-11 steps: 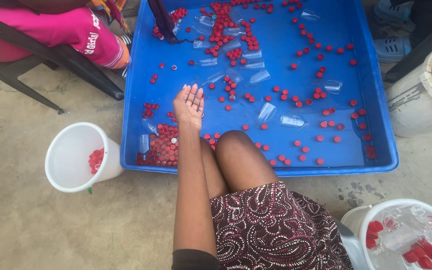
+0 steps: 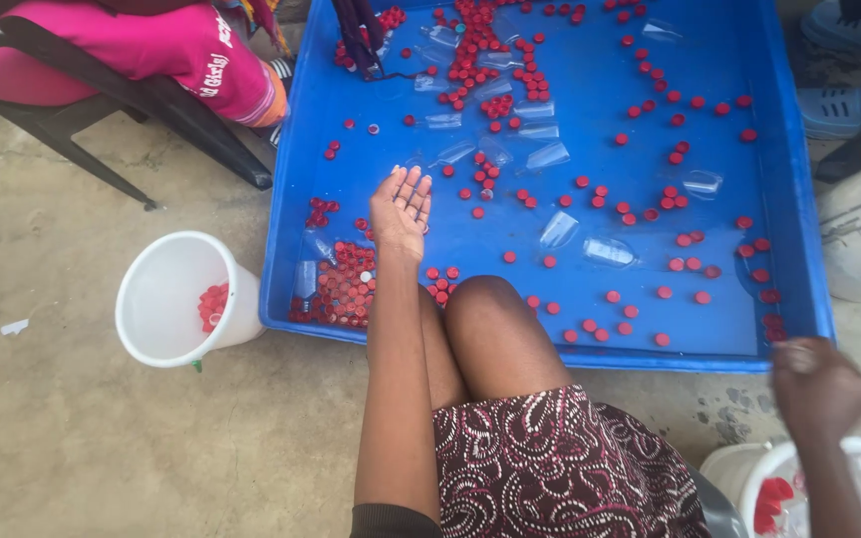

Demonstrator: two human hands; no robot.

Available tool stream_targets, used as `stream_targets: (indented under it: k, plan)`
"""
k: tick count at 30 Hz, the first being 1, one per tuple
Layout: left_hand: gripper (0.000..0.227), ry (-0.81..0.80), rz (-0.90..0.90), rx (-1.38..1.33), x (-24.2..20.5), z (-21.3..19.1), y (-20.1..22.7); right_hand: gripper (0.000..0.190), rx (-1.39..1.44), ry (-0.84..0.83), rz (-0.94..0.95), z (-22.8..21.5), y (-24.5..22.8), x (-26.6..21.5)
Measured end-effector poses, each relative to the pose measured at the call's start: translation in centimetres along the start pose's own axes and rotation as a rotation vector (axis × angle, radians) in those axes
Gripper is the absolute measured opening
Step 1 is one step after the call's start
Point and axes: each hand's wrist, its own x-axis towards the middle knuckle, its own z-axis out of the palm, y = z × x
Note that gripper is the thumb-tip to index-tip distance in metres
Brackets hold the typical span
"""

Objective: Cleaning bottle caps by wiping them with a cloth and placing them in a bucket

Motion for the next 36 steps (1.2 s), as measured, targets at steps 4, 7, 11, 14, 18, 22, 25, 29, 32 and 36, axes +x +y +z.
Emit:
stream_targets:
  k: [4,7,11,14,18,22,25,29,32,36]
  plan:
    - [0.055,-0.022,0.017,0.036,0.0,0.1,0.4,0.048,0.159,-0.374,-0.200,2.4,-10.2,1.1]
    - [0.034,-0.129,0.005,0.040,3.3,-1.9,-0.6,0.070,0.193,-0.695,-0.275,6.1,-16.0,0.5]
    - [0.036,-0.131,0.035,0.108,3.8,-1.9,-0.9,0.087,0.163,-0.822,-0.500,10.3,-21.1,-0.9]
    - [0.034,-0.148,0.061,0.173,3.0,-1.2,-1.0,0.082,0.013,-0.843,-0.631,14.0,-23.4,-2.2]
    - [0.030,-0.185,0.061,0.209,2.2,0.0,-0.9,0.079,-0.136,-0.883,-0.791,17.1,-25.4,-3.2]
    - [0.030,-0.238,0.085,0.223,2.3,0.8,-1.1,0.066,-0.140,-0.993,-0.801,17.6,-28.7,-2.4]
    - [0.031,-0.238,0.033,0.243,1.2,1.5,-0.8,0.064,-0.076,-1.035,-0.765,19.7,-29.8,-2.5]
    - [0.030,-0.239,0.045,0.236,0.7,1.7,-0.8,0.068,-0.097,-1.061,-0.763,22.3,-30.8,-2.4]
    - [0.030,-0.237,0.044,0.234,0.3,1.8,-0.4,0.060,-0.086,-1.083,-0.786,24.7,-30.3,-3.3]
    - [0.032,-0.244,0.028,0.255,0.0,2.0,0.1,0.040,-0.123,-0.964,-0.852,29.1,-27.4,-5.6]
